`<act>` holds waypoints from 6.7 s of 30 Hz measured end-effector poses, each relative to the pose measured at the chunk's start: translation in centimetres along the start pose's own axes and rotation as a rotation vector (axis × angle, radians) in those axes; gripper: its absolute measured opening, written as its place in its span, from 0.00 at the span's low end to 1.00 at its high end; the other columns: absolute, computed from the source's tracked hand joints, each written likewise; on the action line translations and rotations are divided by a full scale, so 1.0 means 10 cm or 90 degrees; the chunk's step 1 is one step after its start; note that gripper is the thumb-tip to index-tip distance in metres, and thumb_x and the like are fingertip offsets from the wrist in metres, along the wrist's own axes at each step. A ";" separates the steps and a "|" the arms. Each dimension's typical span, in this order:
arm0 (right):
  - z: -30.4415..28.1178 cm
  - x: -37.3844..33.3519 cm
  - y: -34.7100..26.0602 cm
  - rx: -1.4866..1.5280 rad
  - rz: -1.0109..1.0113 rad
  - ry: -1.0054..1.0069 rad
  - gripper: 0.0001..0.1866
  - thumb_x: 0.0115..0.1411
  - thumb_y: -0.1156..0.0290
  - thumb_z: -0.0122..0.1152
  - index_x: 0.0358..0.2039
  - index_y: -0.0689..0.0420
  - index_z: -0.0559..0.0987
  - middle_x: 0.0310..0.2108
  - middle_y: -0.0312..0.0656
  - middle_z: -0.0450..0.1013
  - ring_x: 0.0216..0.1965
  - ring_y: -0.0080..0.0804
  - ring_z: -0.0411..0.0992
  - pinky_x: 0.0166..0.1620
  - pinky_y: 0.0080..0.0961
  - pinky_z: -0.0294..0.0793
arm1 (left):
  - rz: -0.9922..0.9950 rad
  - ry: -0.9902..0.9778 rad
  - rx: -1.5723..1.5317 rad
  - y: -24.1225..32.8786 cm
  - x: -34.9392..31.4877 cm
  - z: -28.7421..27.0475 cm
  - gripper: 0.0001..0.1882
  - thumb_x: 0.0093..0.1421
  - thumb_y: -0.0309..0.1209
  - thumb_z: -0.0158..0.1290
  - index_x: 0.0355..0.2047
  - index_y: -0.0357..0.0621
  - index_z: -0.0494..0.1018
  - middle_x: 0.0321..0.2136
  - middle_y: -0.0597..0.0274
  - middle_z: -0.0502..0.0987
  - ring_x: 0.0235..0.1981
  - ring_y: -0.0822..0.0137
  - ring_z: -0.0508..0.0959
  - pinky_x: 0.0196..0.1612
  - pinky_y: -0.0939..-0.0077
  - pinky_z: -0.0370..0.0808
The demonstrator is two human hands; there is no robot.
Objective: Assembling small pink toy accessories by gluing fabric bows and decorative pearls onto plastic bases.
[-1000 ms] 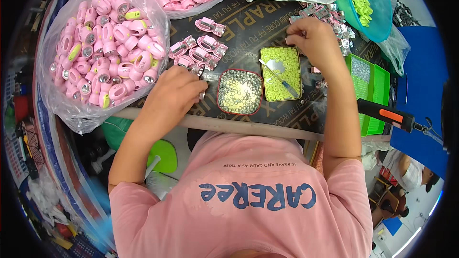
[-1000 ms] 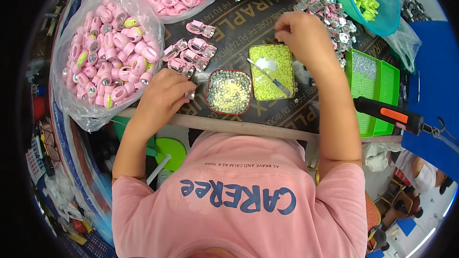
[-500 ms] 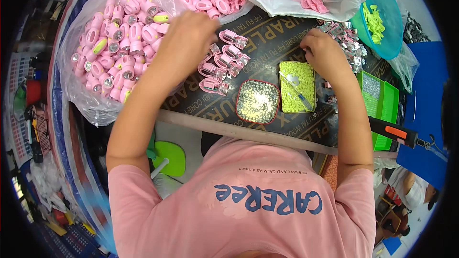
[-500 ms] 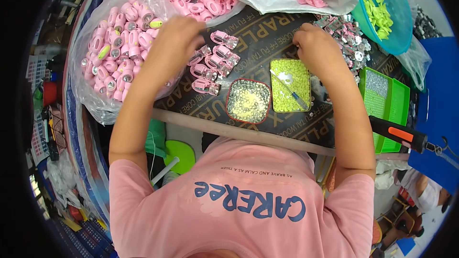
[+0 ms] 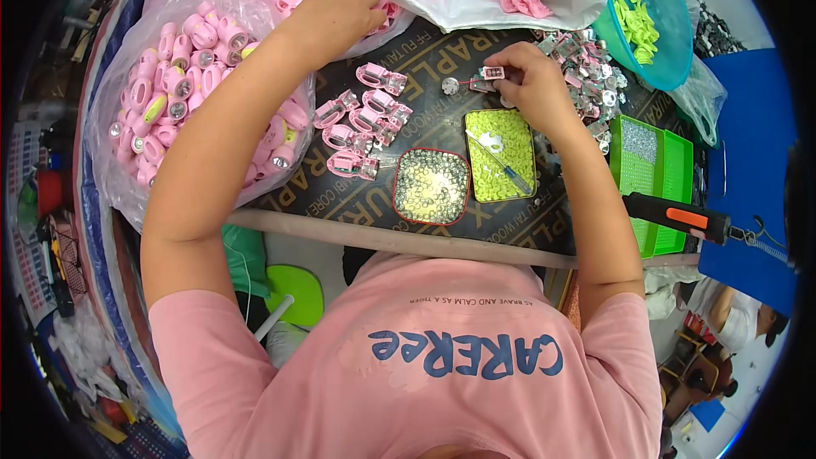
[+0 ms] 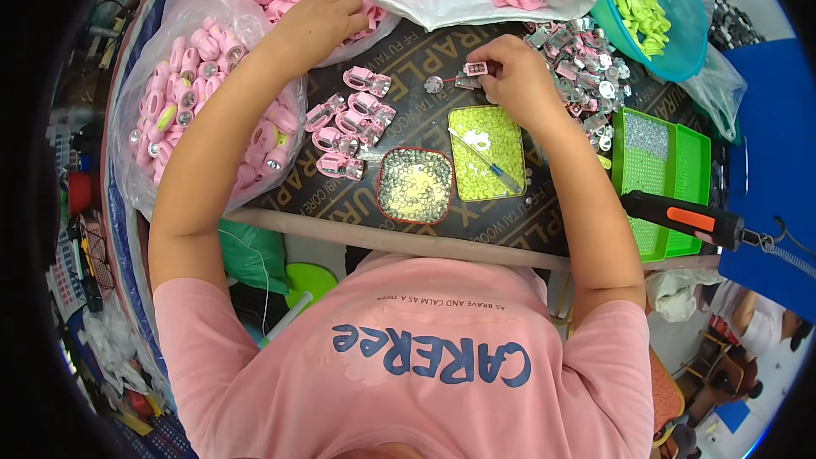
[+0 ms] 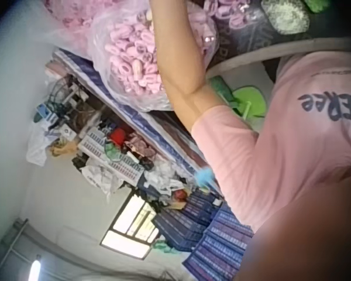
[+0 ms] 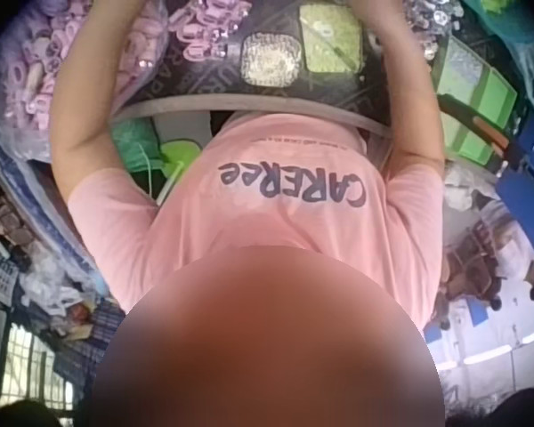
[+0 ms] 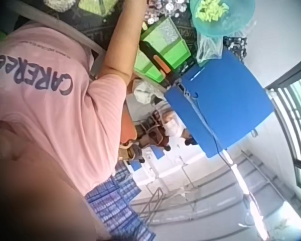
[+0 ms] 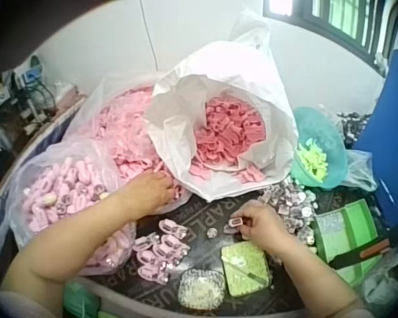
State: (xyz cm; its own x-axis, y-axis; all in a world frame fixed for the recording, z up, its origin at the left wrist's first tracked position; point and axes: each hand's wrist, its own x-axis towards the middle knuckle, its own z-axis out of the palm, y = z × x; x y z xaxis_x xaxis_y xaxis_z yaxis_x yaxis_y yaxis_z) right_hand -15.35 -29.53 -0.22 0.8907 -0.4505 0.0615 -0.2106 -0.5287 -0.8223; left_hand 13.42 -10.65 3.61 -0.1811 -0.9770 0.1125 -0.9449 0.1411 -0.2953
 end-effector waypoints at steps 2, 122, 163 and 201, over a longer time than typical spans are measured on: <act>-0.01 0.02 -0.06 -0.129 -0.063 0.021 0.14 0.52 0.82 0.65 0.41 0.62 0.85 0.38 0.46 0.78 0.36 0.36 0.78 0.41 0.28 0.78 | 0.013 -0.025 0.009 -0.02 -0.04 0.01 0.12 0.57 0.28 0.54 0.43 0.48 0.79 0.37 0.62 0.77 0.45 0.60 0.79 0.48 0.67 0.76; 0.53 -0.75 -0.79 0.654 0.249 -0.005 0.06 0.60 0.76 0.71 0.38 0.63 0.86 0.41 0.38 0.79 0.42 0.23 0.76 0.46 0.21 0.74 | -0.556 0.292 -0.969 2.01 -0.45 -0.39 0.06 0.57 0.23 0.60 0.33 0.37 0.74 0.28 0.58 0.78 0.32 0.69 0.79 0.39 0.74 0.75; 0.64 -0.61 -0.83 0.109 -0.071 0.066 0.07 0.56 0.79 0.70 0.32 0.64 0.79 0.34 0.42 0.76 0.31 0.29 0.74 0.35 0.25 0.75 | -0.520 0.209 -0.882 1.88 -0.43 -0.61 0.23 0.56 0.19 0.59 0.52 0.40 0.68 0.47 0.54 0.79 0.53 0.63 0.81 0.55 0.72 0.74; 0.20 0.08 -0.24 -0.384 -0.176 -0.023 0.18 0.50 0.73 0.71 0.44 0.54 0.84 0.41 0.47 0.80 0.45 0.50 0.78 0.48 0.46 0.77 | -0.172 -0.037 -0.496 0.77 0.00 0.09 0.17 0.57 0.22 0.53 0.47 0.41 0.81 0.46 0.47 0.81 0.51 0.46 0.77 0.58 0.57 0.73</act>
State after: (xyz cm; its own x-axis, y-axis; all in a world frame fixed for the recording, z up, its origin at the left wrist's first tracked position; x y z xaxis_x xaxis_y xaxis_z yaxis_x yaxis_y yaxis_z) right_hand -13.31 -27.20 0.74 0.9549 -0.2219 0.1975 -0.1518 -0.9359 -0.3179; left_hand 6.40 -9.73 0.54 0.0731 -0.9969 0.0299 -0.8757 -0.0498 0.4804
